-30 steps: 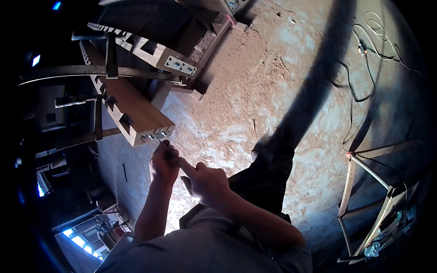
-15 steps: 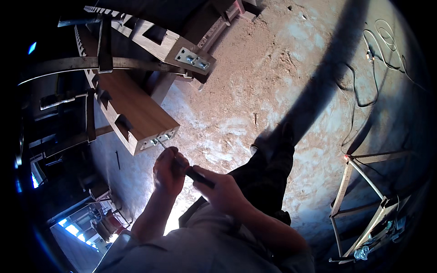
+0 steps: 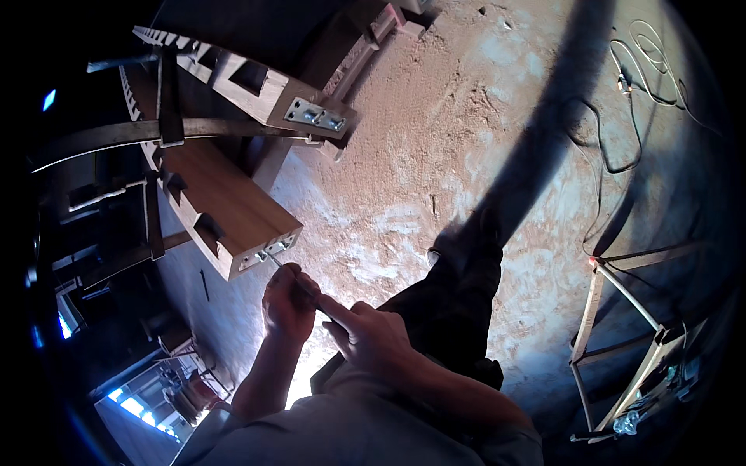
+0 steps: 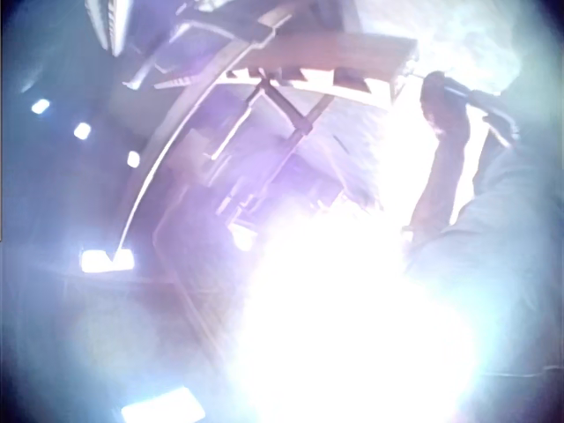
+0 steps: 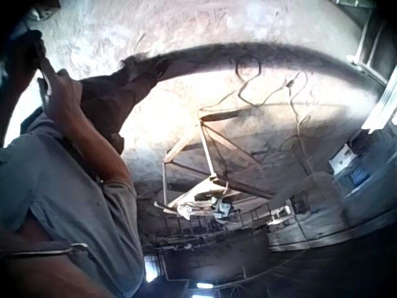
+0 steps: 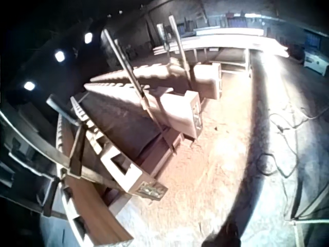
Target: The person uses a screwdriver to tighten screws on a wooden structure, then retrieves more screws from a plastic bag on a workbench.
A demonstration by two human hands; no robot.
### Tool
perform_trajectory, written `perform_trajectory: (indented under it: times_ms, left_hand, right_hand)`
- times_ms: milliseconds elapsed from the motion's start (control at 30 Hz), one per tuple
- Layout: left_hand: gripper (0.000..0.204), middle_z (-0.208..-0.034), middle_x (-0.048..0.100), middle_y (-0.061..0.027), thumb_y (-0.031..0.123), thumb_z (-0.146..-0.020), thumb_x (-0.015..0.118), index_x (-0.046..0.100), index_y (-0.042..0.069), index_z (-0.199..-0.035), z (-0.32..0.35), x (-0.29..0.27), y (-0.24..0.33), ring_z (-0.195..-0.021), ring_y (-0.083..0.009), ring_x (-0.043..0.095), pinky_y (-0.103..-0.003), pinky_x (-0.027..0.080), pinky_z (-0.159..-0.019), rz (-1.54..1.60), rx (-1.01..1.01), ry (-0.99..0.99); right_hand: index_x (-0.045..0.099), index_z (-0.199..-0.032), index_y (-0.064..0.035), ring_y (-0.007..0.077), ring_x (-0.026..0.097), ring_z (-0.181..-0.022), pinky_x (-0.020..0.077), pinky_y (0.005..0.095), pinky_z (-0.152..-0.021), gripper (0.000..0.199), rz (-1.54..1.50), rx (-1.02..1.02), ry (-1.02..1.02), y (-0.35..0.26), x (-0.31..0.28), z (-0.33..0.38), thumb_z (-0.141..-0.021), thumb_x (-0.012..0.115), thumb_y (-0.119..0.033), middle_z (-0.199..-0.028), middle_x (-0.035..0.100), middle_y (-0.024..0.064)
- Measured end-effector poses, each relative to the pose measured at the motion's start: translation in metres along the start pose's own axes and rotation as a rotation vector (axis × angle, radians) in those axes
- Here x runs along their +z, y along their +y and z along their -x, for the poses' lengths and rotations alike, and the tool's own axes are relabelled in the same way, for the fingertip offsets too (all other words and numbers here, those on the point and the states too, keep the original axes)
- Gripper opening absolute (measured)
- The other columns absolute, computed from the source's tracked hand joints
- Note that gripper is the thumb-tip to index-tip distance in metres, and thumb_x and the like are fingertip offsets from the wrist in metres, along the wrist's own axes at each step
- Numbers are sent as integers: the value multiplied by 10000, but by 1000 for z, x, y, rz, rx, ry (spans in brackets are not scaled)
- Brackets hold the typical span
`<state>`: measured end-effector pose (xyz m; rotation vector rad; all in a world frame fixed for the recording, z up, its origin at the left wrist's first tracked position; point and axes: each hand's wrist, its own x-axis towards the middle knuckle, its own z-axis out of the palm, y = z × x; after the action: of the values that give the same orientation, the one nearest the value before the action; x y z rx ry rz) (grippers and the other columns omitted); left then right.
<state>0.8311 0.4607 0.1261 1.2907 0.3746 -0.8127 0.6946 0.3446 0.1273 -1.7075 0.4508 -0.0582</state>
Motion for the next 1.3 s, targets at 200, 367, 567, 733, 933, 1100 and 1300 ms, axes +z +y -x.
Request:
perform_trajectory:
  times_ms: [200, 367, 567, 733, 933, 1100, 1300]
  left_hand:
    - [244, -767, 612, -147, 241, -925, 522, 535, 9, -999, 9, 7, 2, -675, -277, 620, -394, 516, -596, -51, -97, 77]
    - [240, -780, 607, -135, 239, -924, 522, 533, 9, -992, 6, 10, 0, -703, -262, 607, -385, 498, -641, -31, -46, 51]
    - [259, -821, 624, -124, 250, -938, 523, 548, 6, -1024, -4, 8, 4, -715, -244, 619, -364, 504, -657, -73, 18, -45]
    - [213, -842, 638, -108, 152, -916, 583, 576, 1, -1067, -7, -25, -6, -666, -190, 642, -284, 537, -585, -424, 217, 195]
    - [203, -736, 645, -40, 169, -867, 644, 594, 9, -980, -32, -40, 8, -603, -94, 571, -261, 472, -590, -1130, 865, 286]
    - [194, -678, 648, -62, 218, -836, 680, 627, 32, -862, -31, -22, 10, -584, -122, 582, -279, 475, -600, -1191, 898, 379]
    - [221, -654, 626, -92, 243, -850, 655, 632, 26, -810, -33, -22, 14, -584, -144, 607, -300, 469, -564, -1278, 1026, 380]
  right_hand:
    - [596, -1236, -173, 143, 588, -584, 478, 298, -546, 393, -293, 235, -85, 6, -6, -3, -849, 664, -195, -709, 624, 69]
    - [604, -1227, -79, 15, 472, -618, 428, 219, -581, 338, -638, 522, -228, -1, -21, -15, -903, 618, -173, -699, 550, -22]
    - [582, -1175, -115, 347, 643, -715, 487, 398, -629, 325, -181, 17, -30, 9, -24, -10, -882, 623, -250, -835, 652, 179]
    - [579, -1215, -65, 113, 583, -630, 467, 282, -579, 335, -345, 354, 157, 50, -37, 55, -890, 563, -143, -754, 647, 88]
    - [582, -1222, -61, 24, 463, -524, 371, 196, -456, 340, -517, 565, 408, 118, -38, 160, -887, 521, -74, -667, 544, -25]
    - [584, -1223, -64, 27, 456, -500, 372, 198, -456, 342, -561, 693, 437, 113, -30, 178, -885, 544, -90, -643, 541, -23]
    - [609, -1201, -70, 38, 507, -583, 403, 210, -529, 345, -523, 702, 336, 102, -19, 177, -858, 592, -106, -647, 566, -9]
